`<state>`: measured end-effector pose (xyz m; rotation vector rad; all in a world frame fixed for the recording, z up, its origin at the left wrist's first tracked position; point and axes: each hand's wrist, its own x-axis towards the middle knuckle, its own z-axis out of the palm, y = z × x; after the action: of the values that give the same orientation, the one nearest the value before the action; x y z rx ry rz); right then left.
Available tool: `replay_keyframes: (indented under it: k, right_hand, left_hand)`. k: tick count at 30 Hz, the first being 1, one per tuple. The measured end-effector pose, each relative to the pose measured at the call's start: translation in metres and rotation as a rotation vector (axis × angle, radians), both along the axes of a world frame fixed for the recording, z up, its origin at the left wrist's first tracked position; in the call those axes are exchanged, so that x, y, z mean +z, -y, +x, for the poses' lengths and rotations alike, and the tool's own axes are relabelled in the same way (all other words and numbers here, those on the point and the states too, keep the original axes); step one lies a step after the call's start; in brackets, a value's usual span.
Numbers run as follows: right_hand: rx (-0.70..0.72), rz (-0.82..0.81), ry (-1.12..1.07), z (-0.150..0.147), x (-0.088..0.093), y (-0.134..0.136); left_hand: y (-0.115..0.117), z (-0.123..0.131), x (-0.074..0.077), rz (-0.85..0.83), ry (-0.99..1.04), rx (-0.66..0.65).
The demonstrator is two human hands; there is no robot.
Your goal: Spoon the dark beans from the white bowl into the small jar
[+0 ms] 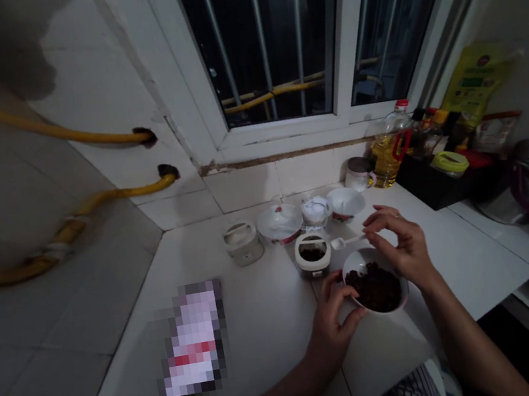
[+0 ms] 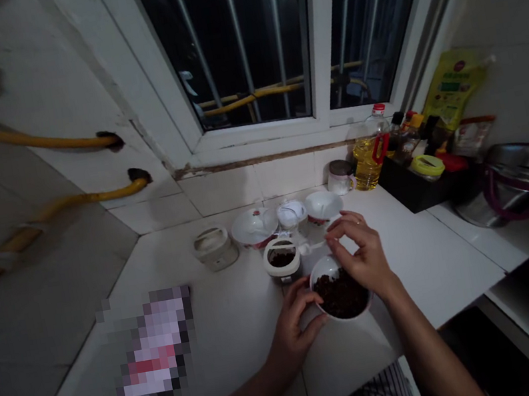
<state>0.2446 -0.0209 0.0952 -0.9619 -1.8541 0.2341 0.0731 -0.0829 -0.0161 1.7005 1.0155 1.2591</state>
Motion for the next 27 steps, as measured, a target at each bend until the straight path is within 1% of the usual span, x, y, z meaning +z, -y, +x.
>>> replay_keyframes:
  k: [3, 6, 8, 11, 13, 15, 18, 21, 27]
  right_hand:
    - [-0.007, -0.067, 0.023, 0.025, -0.002, 0.004]
    - [-0.045, -0.151, 0.106, 0.039, -0.011, 0.007]
    - [-0.075, -0.193, 0.139, 0.040, -0.019, 0.008]
    - [-0.050, -0.277, 0.136, 0.034, -0.032, 0.007]
    - [-0.025, -0.355, 0.081, 0.028, -0.039, 0.006]
    - [-0.045, -0.427, -0.005, 0.024, -0.043, 0.005]
    - [-0.116, -0.511, -0.147, 0.023, -0.044, 0.005]
    - [-0.150, -0.583, -0.289, 0.026, -0.043, 0.005]
    - [-0.154, -0.631, -0.516, 0.026, -0.044, 0.009]
  left_hand:
    - [0.000, 0.000, 0.001, 0.001, 0.008, -0.007]
    - [0.000, 0.000, 0.000, -0.001, 0.014, -0.006]
    - [0.000, 0.000, 0.000, -0.002, 0.009, -0.013]
    - [-0.001, 0.000, 0.001, 0.018, 0.002, -0.012]
    - [0.000, 0.000, 0.002, 0.027, -0.005, -0.018]
    - [0.000, 0.000, 0.004, 0.029, -0.005, -0.022]
    - [0.000, 0.000, 0.003, 0.034, 0.003, -0.013]
    - [0.000, 0.000, 0.002, 0.019, 0.000, -0.010]
    - [0.000, 0.000, -0.001, 0.011, 0.000, -0.002]
